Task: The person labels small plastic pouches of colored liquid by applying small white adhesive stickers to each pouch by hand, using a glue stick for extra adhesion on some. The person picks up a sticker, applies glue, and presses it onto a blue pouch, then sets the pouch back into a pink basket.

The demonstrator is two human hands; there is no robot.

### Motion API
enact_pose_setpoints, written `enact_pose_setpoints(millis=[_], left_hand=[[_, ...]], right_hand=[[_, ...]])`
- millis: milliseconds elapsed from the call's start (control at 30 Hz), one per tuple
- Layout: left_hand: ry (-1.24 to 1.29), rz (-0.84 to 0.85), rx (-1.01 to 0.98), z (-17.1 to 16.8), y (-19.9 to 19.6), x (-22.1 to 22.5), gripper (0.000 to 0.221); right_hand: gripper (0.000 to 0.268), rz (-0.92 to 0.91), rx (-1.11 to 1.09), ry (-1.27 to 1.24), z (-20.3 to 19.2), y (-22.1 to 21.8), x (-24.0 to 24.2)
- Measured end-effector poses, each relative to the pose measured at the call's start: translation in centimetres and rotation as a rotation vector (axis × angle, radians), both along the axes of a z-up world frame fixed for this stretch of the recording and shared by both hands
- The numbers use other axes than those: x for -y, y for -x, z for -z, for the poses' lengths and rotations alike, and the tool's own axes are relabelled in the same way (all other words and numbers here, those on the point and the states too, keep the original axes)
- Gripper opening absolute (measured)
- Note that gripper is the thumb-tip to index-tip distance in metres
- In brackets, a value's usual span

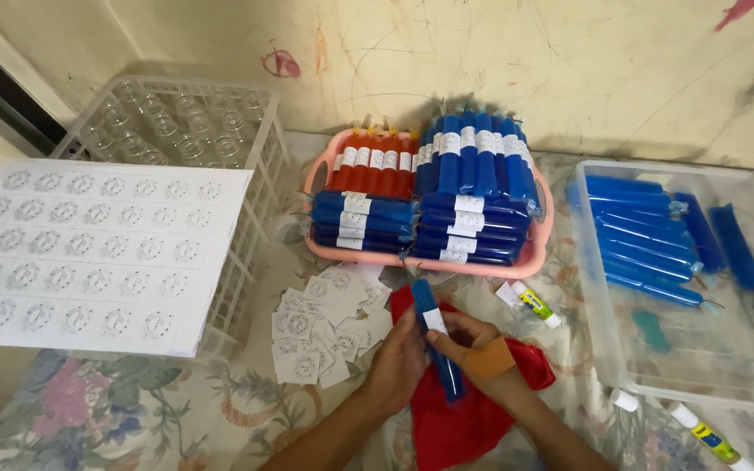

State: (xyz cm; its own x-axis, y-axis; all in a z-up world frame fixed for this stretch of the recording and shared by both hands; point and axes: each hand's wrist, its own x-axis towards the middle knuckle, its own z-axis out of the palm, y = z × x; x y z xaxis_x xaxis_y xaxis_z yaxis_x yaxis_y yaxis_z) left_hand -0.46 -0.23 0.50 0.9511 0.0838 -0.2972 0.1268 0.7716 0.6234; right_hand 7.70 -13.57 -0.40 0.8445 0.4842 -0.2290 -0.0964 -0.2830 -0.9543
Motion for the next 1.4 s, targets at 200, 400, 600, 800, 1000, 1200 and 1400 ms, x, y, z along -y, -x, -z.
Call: enact_pose_setpoints(millis=[200, 400, 600, 800, 1000, 1200, 1400], left_hand=[[0.056, 0.068, -0.019, 0.7, -0.4, 0.4, 0.066], [0.002, 0.163, 0.025, 3.6, -0.7, 0.3, 0.083], [0.014, 0.186, -0.079, 3.0, -0.8, 0.5, 0.074], [0.037, 0.193, -0.094, 2.7, -0.8, 0.4, 0.072], [0.139, 0.190, -0.103, 4.0, -1.3, 0.0, 0.068], [0.154, 0.183, -0.104, 4.3, -1.3, -0.1, 0.072], [0.119, 0.192, -0.130, 3.7, -1.4, 0.0, 0.071]], right_hand=[[0.028, -0.011, -0.049, -0.104, 0.8, -1.8, 1.0], [0.036, 0.062, 0.003, 0.260, -8.8, -4.6, 1.1], [0.045, 0.233, 0.064, 0.314, -15.1, -11.3, -0.2], [0.044, 0.387, 0.208, 0.292, -12.4, -21.7, -0.6], [0.028, 0.270, 0.305, 0.433, -13.9, -22.8, -6.2], [0.038, 0.198, 0.710, 0.729, -6.2, -31.2, -11.1], [0.083, 0.105, 0.734, 1.128, -1.8, -35.5, -13.0]])
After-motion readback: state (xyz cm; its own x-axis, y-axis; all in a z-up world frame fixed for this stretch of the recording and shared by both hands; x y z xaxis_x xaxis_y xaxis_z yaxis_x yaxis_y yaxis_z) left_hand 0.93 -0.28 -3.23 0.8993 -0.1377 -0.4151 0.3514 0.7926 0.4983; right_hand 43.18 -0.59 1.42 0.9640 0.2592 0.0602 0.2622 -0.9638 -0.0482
